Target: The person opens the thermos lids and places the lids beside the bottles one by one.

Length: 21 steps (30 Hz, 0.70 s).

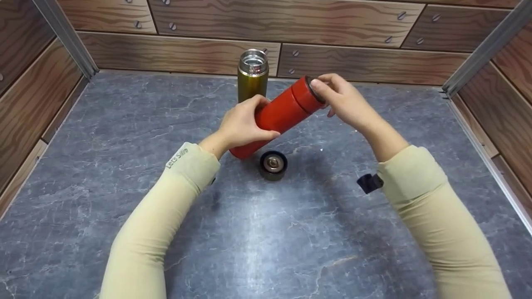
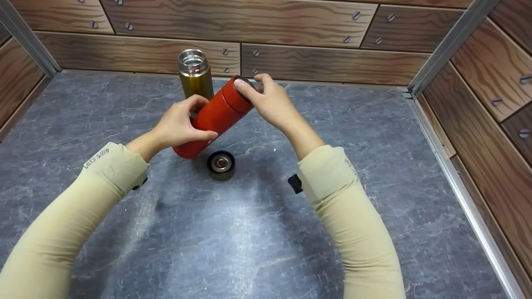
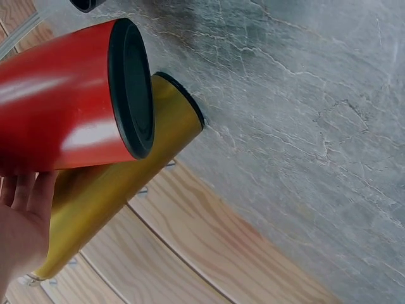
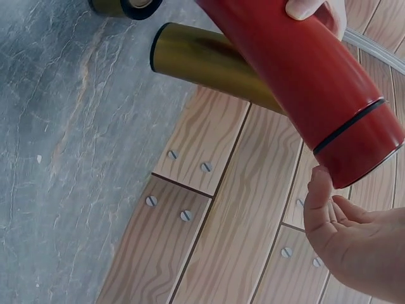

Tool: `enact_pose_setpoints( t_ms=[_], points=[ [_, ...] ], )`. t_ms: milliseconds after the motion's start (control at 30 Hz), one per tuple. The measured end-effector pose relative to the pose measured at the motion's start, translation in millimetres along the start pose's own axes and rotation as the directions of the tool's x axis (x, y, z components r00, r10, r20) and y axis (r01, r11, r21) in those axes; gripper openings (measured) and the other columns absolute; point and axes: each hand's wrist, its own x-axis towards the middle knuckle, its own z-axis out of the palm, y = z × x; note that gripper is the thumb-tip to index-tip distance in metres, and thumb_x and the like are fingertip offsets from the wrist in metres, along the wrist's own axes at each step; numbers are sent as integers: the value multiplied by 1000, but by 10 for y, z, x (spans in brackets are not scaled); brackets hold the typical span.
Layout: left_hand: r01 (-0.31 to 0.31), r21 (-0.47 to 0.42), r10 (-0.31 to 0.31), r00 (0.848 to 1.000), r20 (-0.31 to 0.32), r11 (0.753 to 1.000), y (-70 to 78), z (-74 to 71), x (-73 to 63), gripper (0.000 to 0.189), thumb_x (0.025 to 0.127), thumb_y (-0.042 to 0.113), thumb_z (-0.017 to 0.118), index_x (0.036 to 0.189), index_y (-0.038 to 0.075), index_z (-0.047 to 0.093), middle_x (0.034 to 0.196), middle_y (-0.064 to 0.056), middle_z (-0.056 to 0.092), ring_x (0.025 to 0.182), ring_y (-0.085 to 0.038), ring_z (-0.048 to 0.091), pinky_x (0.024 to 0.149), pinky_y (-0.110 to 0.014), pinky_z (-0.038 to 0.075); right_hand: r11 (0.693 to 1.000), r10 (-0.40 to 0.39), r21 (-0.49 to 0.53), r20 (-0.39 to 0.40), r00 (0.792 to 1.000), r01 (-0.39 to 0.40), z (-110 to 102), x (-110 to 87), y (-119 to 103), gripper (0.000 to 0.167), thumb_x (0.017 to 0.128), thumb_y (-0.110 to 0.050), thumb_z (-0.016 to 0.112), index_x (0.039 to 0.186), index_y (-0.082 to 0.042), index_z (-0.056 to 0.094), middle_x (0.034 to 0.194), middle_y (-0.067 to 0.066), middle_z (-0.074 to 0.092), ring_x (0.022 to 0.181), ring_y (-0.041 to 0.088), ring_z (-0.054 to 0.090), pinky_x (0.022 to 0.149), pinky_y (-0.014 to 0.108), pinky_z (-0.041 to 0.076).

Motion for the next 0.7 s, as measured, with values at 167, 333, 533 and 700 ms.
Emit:
enact_pose_setpoints(
  t_ms=[167, 333, 533, 700],
  points=[
    [-4, 10, 4, 1000, 3, 1000, 12, 9, 5, 62, 68, 47, 76, 118, 21, 50, 107, 5, 61, 93, -10, 55, 82, -32, 47, 998, 19, -59, 1, 1000, -19, 16, 11, -37, 61, 92, -49, 47, 134, -4, 44, 115, 16, 56, 82, 17, 52, 57, 22, 43],
    [-24, 9, 24, 1000, -2, 1000, 21, 22, -6, 61, 68, 46, 76, 118, 21, 51, 107, 5, 61, 93, -9, 56, 81, -32, 48, 994, 32, -101, -7, 999, -33, 9, -4, -69, 60, 89, -50, 52, 128, -4, 49, 111, 16, 57, 81, 18, 52, 58, 23, 45],
    [-27, 17, 27, 1000, 3, 1000, 13, -4, -19, 61, 68, 46, 76, 119, 21, 51, 107, 4, 62, 93, -11, 56, 81, -32, 48, 994, 43, -101, -6, 999, -43, 14, -20, -106, 61, 88, -51, 54, 126, -3, 51, 109, 16, 58, 85, 22, 54, 61, 24, 46],
    [-45, 62, 45, 999, -3, 997, 1, -27, -25, 63, 69, 46, 75, 121, 20, 51, 110, 3, 62, 94, -12, 56, 83, -33, 47, 994, 48, -101, -13, 999, -49, 30, -21, -121, 60, 87, -51, 56, 124, -4, 52, 110, 16, 59, 87, 21, 55, 63, 25, 47]
  ],
)
